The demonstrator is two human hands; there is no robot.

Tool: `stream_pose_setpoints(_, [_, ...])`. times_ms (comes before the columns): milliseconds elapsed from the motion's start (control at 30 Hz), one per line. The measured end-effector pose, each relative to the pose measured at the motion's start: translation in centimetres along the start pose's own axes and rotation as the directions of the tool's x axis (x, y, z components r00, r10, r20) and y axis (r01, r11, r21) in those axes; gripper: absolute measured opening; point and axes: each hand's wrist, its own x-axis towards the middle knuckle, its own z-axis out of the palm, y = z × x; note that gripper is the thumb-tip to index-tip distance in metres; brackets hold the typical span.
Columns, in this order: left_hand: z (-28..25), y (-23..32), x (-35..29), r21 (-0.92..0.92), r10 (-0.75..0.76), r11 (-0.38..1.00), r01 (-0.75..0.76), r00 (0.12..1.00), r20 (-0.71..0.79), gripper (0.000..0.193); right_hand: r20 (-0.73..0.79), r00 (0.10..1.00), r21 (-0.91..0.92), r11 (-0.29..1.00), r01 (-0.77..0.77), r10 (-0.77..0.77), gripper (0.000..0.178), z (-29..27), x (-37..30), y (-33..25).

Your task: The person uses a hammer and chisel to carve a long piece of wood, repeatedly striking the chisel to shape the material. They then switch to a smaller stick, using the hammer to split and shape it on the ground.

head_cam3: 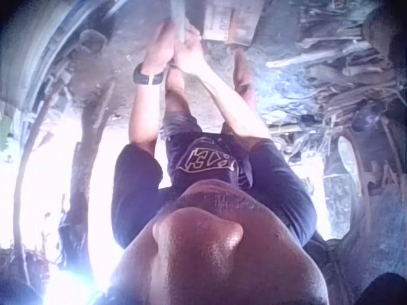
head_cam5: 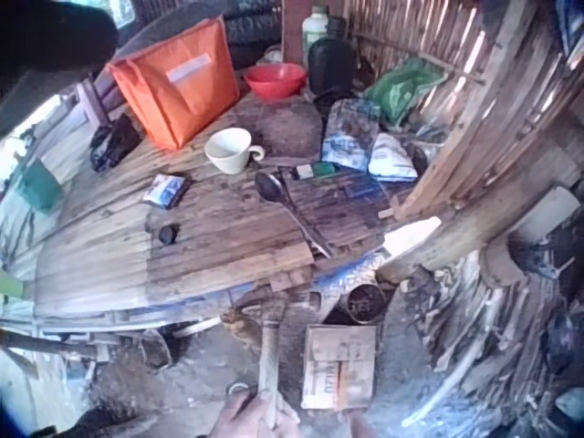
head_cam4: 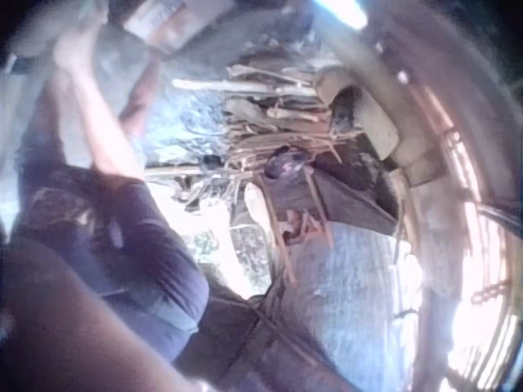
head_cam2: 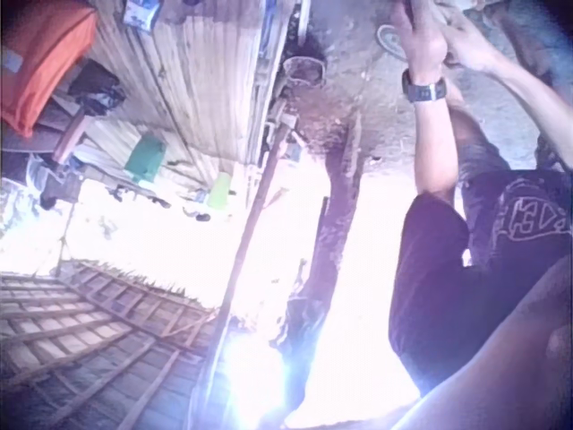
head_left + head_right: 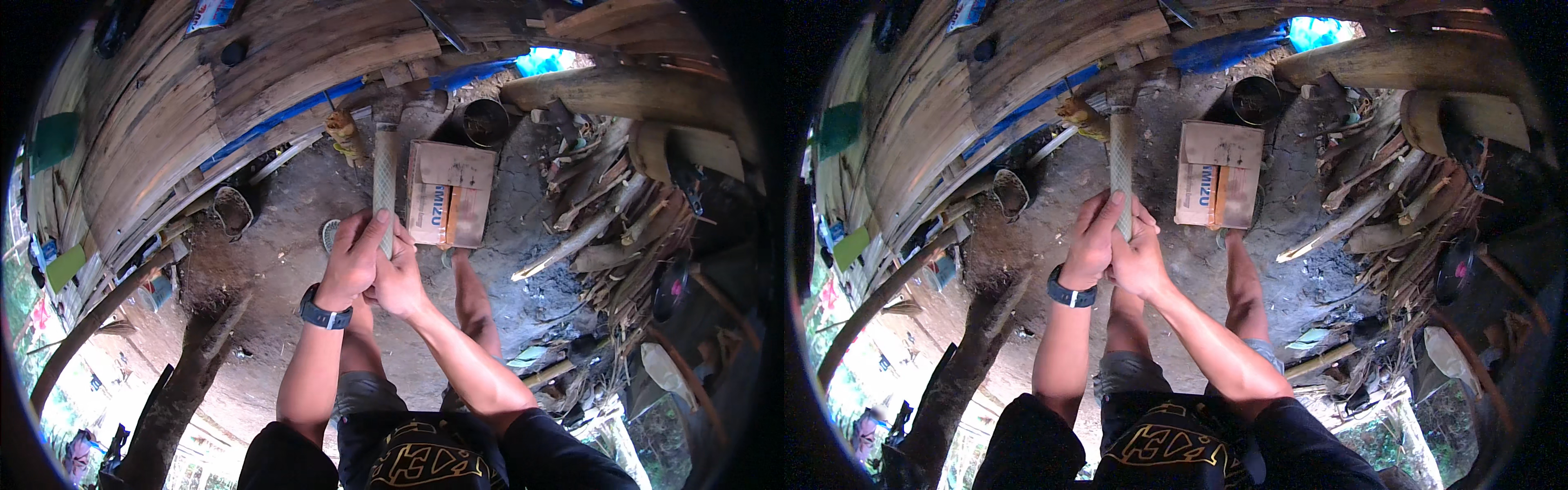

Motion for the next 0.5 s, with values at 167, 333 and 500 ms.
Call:
stream_pose_setpoints(167, [0.7, 0.4, -0.3, 0.057, 0.032, 0.998, -0.029, 0.998, -0.06, 0.037, 0.045, 0.999, -0.031, 0.999, 0.022, -0.021, 0.015, -0.1, -0.4, -1.1])
stream_pose_setpoints(333, [5.1, -1.7, 0.0, -0.104, 0.026, 0.993, -0.052, 0.972, -0.232, 0.038, 0.064, 0.988, -0.428, 0.891, 0.152, -0.138, 0.019, -4.5, -0.3, -3.0])
stream_pose_setpoints(500, [18.4, -4.5, 5.4, -0.372, 0.128, 0.901, -0.224, 0.956, -0.266, 0.038, -0.004, 1.0, -0.56, 0.828, -0.005, 0.003, 0.017, -14.7, -2.5, -12.7])
